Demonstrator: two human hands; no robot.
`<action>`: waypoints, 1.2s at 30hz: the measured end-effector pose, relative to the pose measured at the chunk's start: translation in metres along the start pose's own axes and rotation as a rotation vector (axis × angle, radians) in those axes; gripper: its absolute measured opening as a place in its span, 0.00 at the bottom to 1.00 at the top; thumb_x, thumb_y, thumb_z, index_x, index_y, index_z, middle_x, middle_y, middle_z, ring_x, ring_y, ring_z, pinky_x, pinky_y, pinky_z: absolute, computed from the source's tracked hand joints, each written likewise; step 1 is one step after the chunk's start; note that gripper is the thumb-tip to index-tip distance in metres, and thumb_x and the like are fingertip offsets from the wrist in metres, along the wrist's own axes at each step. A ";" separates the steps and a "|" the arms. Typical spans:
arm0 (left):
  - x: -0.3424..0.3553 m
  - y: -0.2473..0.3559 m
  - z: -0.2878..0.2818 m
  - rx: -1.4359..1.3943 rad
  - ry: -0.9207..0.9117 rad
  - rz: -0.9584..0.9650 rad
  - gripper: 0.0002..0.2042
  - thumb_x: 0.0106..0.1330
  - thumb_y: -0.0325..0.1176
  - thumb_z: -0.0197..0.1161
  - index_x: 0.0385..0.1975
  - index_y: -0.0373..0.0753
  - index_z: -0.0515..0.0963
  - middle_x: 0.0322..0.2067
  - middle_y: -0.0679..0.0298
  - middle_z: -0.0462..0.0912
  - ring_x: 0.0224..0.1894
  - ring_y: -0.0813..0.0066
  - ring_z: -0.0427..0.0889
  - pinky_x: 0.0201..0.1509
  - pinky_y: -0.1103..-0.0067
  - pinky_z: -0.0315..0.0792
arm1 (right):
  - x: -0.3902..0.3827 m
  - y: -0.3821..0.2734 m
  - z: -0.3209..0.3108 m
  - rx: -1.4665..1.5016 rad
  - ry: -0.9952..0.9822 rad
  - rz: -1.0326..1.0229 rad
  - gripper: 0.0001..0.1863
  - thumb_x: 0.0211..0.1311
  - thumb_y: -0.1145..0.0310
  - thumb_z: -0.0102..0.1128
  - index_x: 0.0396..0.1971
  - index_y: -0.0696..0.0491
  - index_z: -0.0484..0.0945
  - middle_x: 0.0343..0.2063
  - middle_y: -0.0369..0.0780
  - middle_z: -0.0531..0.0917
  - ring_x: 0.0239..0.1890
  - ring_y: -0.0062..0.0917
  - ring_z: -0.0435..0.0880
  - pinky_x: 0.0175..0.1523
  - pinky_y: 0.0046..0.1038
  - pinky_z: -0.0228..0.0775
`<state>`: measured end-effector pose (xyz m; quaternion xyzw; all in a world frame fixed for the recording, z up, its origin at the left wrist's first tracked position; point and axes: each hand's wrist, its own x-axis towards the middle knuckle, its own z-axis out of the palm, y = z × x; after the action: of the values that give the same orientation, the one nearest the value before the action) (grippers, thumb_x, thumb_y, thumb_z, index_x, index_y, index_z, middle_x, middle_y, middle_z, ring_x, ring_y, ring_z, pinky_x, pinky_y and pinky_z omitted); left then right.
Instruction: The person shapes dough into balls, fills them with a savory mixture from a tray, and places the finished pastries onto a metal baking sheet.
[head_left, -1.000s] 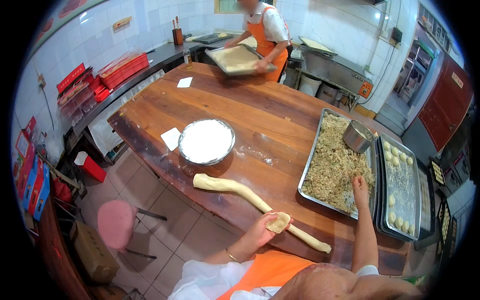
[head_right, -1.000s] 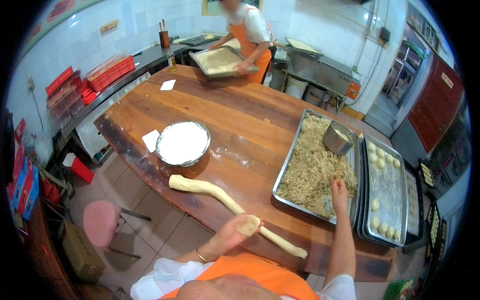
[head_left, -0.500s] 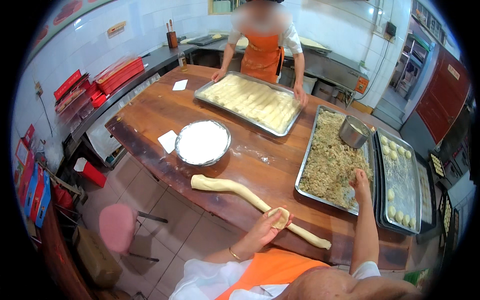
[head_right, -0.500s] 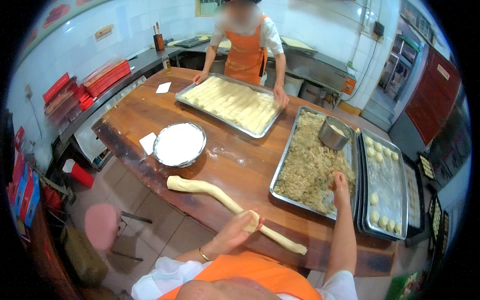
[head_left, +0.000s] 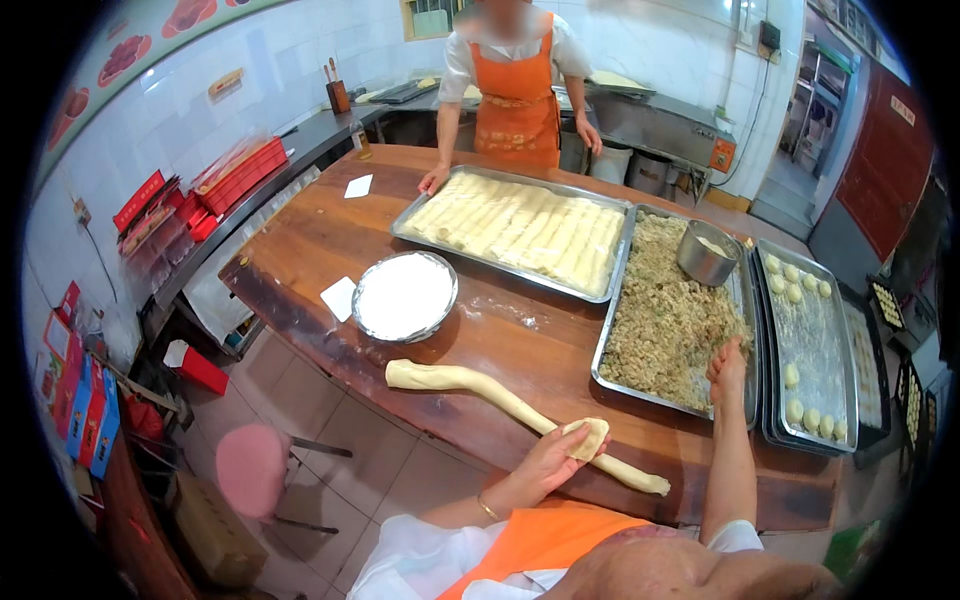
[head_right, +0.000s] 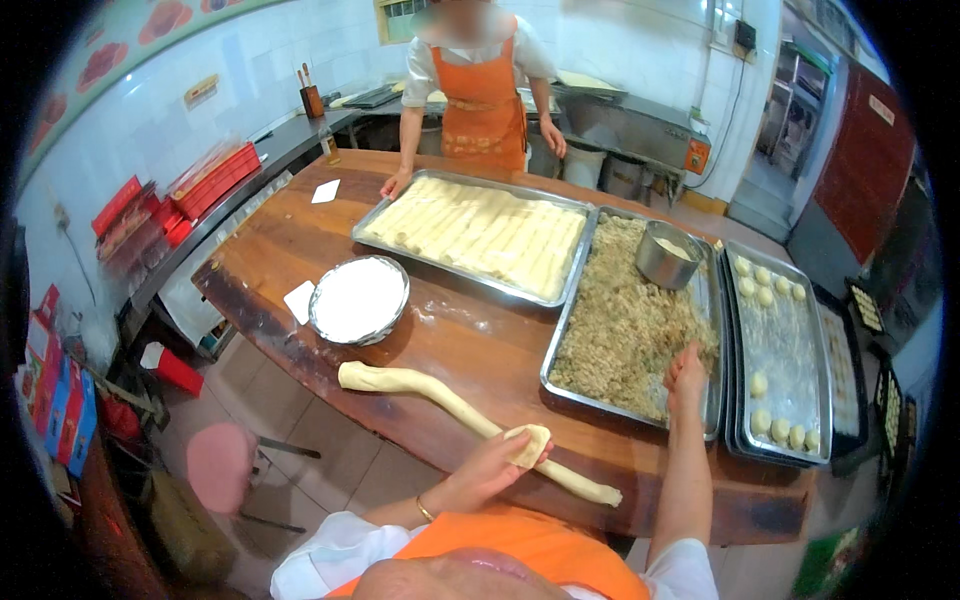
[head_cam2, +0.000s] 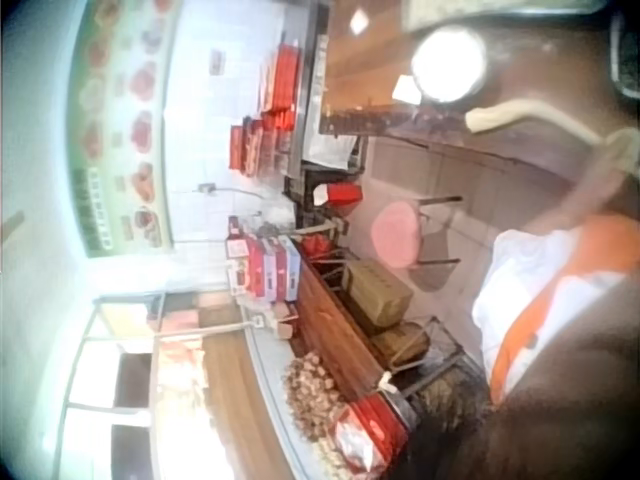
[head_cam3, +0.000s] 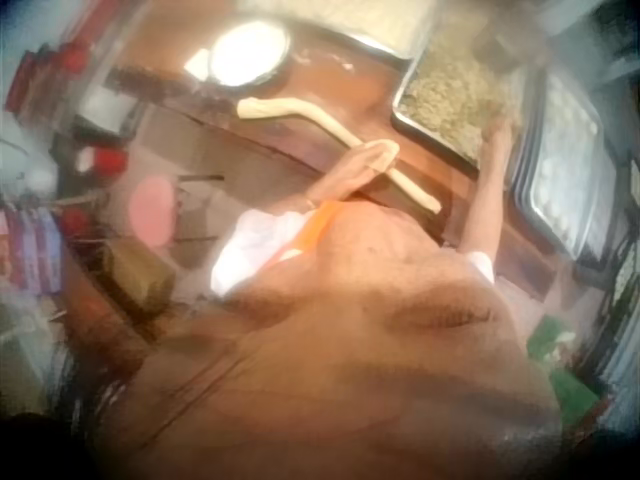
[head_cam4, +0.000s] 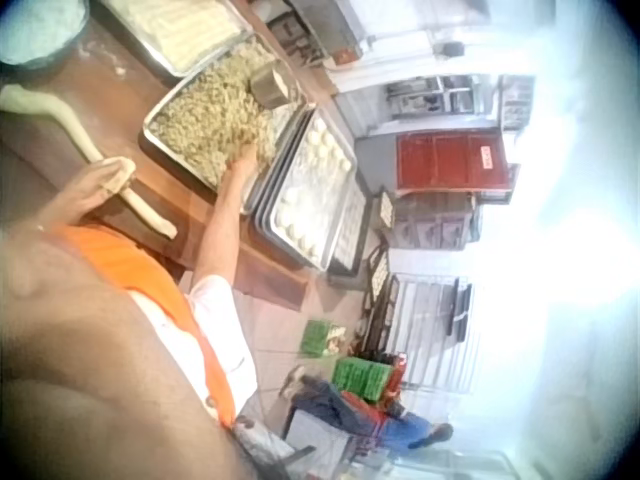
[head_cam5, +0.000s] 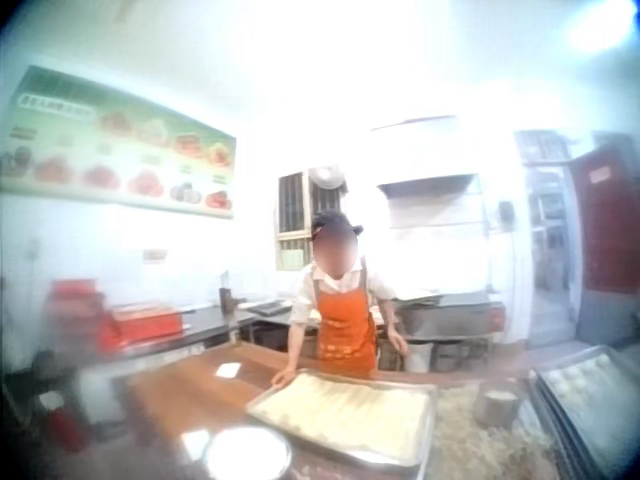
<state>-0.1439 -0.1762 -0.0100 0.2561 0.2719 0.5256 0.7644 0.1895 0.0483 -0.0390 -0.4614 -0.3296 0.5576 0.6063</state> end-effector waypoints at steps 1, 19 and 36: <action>0.006 -0.009 -0.007 -0.083 0.006 -0.030 0.16 0.77 0.36 0.53 0.57 0.32 0.72 0.52 0.59 0.80 0.55 0.69 0.80 0.63 0.74 0.74 | -0.003 0.000 0.007 -0.048 -0.008 -0.038 0.26 0.77 0.43 0.42 0.21 0.45 0.61 0.13 0.29 0.59 0.12 0.16 0.53 0.18 0.23 0.43; 0.073 -0.016 -0.002 -0.176 0.032 -0.020 0.15 0.75 0.33 0.55 0.54 0.30 0.75 0.49 0.55 0.83 0.51 0.65 0.83 0.54 0.73 0.79 | -0.007 -0.009 0.014 0.059 0.072 -0.004 0.28 0.76 0.43 0.43 0.16 0.42 0.56 0.10 0.28 0.54 0.10 0.17 0.45 0.16 0.25 0.38; 0.214 -0.034 0.104 -0.269 0.044 -0.032 0.14 0.78 0.37 0.50 0.54 0.36 0.72 0.52 0.58 0.77 0.52 0.65 0.78 0.60 0.69 0.74 | -0.078 -0.031 0.059 -1.216 -0.265 -0.869 0.29 0.71 0.59 0.51 0.69 0.50 0.62 0.65 0.44 0.71 0.75 0.42 0.56 0.76 0.51 0.35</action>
<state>0.0139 0.0044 0.0107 0.1353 0.2195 0.5505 0.7940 0.1340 -0.0153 0.0195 -0.4722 -0.8012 0.0394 0.3656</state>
